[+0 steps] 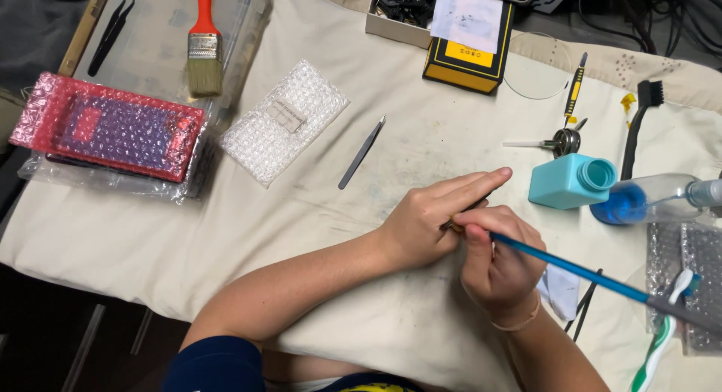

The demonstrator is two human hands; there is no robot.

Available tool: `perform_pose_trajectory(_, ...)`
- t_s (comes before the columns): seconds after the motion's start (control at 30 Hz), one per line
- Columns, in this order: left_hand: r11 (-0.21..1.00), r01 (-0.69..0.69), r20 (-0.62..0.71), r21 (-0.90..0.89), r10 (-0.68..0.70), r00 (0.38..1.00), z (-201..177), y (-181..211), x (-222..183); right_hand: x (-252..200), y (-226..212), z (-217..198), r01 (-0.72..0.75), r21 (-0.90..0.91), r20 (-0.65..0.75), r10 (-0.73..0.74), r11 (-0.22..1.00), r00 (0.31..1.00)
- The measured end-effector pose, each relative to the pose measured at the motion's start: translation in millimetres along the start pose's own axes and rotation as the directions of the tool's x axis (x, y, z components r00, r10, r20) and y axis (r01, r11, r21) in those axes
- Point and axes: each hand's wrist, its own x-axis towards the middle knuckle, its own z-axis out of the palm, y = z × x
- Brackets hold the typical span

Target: Applying liquid adhesive or cleaner to the frame of a mobile phone screen using a small brush.

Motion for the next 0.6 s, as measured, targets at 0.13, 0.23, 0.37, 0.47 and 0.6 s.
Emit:
perform_pose_trajectory(0.13, 0.999, 0.000, -0.001, 0.039, 0.000, 1.000, -1, 2, -1, 4, -10, 8, 0.059, -0.012, -0.008, -0.059, 0.998, 0.998)
perform_pose_trajectory(0.23, 0.999, -0.001, 0.001, 0.047, 0.001, 1.000, -2, 2, 1, 4, -11, 6, 0.072, -0.018, 0.013, -0.072, 0.997, 0.997)
perform_pose_trajectory(0.37, 0.999, 0.004, 0.017, 0.052, -0.005, 1.000, -4, 2, 0, 4, -12, 5, 0.059, -0.030, 0.031, -0.058, 0.998, 0.998)
perform_pose_trajectory(0.47, 0.999, 0.006, 0.024, 0.033, -0.006, 1.000, -3, 2, 1, 4, -4, 0, 0.040, -0.033, 0.026, -0.039, 0.999, 0.999)
perform_pose_trajectory(0.6, 1.000, 0.007, 0.021, 0.030, -0.008, 1.000, -4, 2, 0, 3, -9, 5, 0.040, -0.017, 0.019, -0.040, 0.999, 0.999)
